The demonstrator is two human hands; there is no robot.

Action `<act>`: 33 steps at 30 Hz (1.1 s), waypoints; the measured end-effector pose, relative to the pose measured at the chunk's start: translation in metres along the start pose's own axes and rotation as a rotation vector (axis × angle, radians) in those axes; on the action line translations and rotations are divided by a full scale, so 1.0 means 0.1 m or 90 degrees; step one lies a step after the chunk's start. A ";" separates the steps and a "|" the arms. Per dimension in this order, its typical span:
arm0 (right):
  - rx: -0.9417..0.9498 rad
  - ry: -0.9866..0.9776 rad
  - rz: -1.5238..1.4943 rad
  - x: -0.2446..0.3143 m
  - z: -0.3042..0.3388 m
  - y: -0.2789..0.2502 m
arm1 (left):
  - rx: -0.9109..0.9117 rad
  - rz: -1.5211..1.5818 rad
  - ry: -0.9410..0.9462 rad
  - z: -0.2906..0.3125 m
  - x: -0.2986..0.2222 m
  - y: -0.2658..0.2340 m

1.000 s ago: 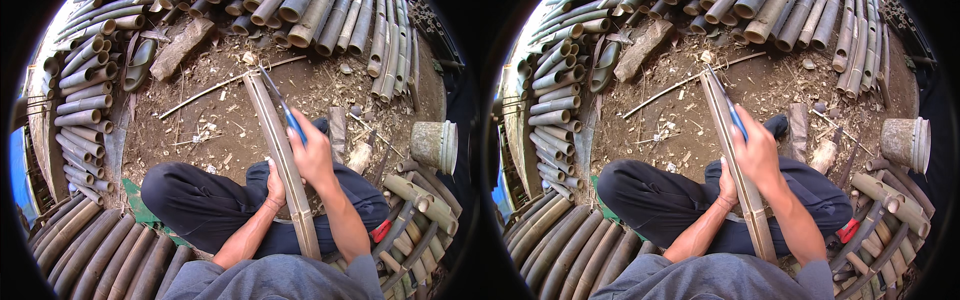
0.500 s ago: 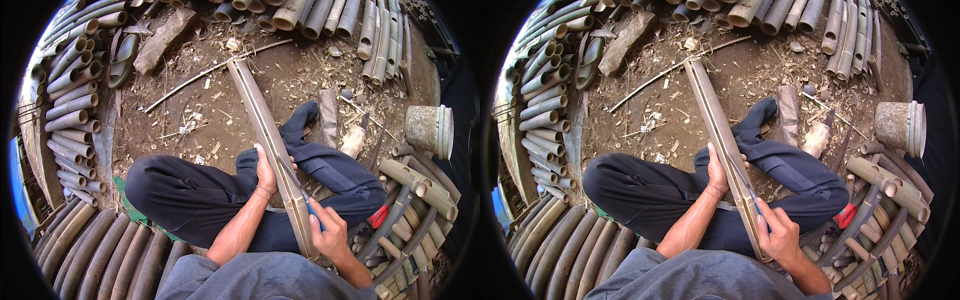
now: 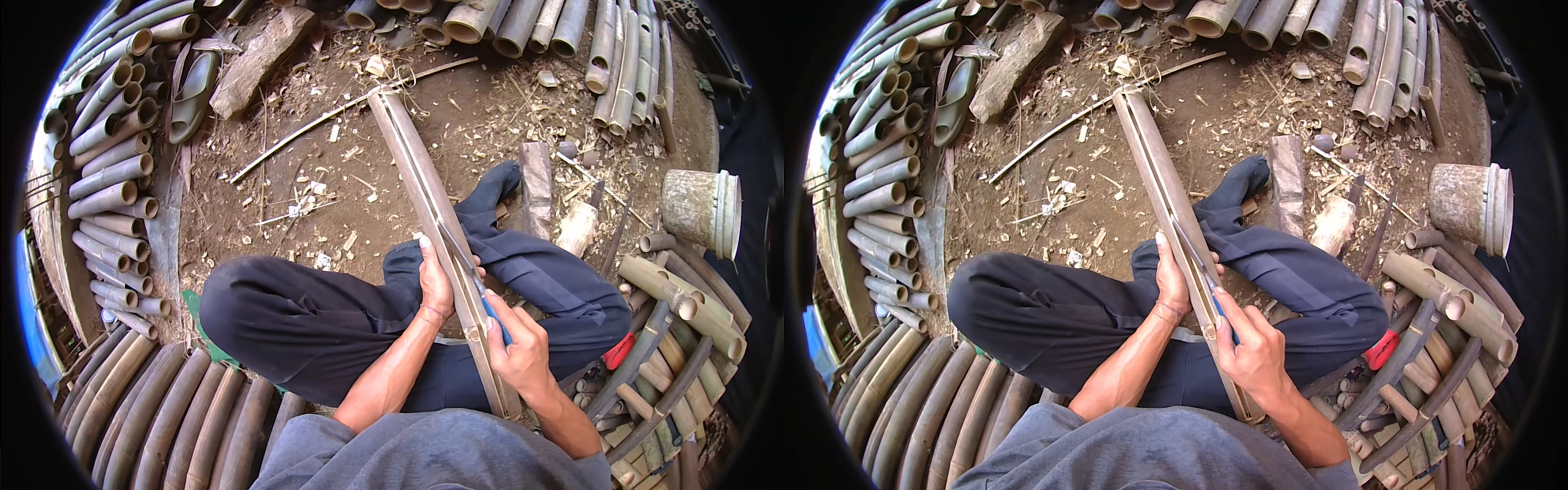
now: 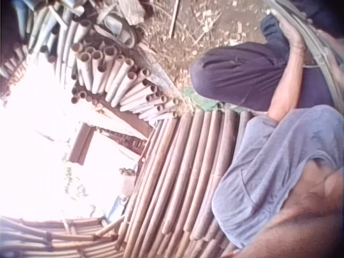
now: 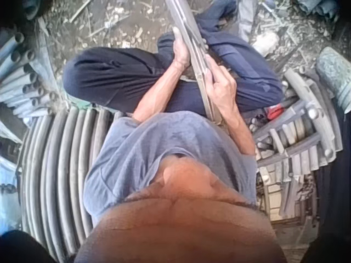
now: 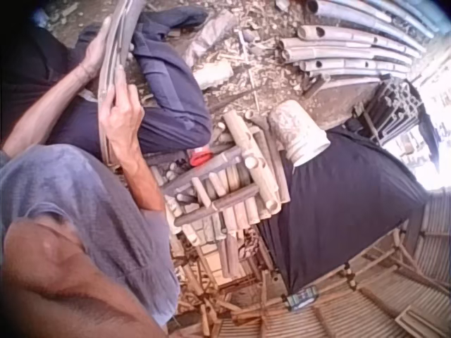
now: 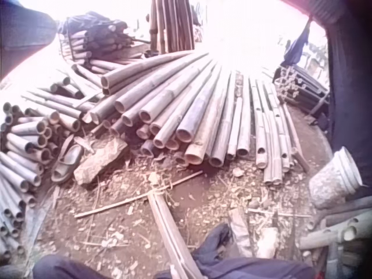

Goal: The person sits on the ground and uses a knife to split bamboo poles into thin strips. They measure the bamboo with a tape measure and use a wooden block as a guide to ensure straight cuts. The person handles multiple bamboo poles, splitting them into smaller pieces and stacking them.

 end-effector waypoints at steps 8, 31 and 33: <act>-0.047 -0.060 0.019 -0.09 -0.36 0.16 | -0.043 -0.063 0.043 -0.14 0.11 -0.11; -0.083 -0.091 0.026 -0.24 -0.75 0.31 | -0.117 -0.112 0.071 -0.11 0.08 -0.10; -0.101 -0.109 0.015 -0.29 -1.07 0.41 | -0.126 -0.094 0.107 -0.09 0.09 -0.02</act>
Point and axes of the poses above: each hand's wrist, its own z-axis away from the middle knuckle, its own y-axis out of the palm, x = y × z, the point moved 1 cm from there along -z, towards the middle knuckle, and after that the axes turned 15 degrees about -z, right-handed, at the moved point
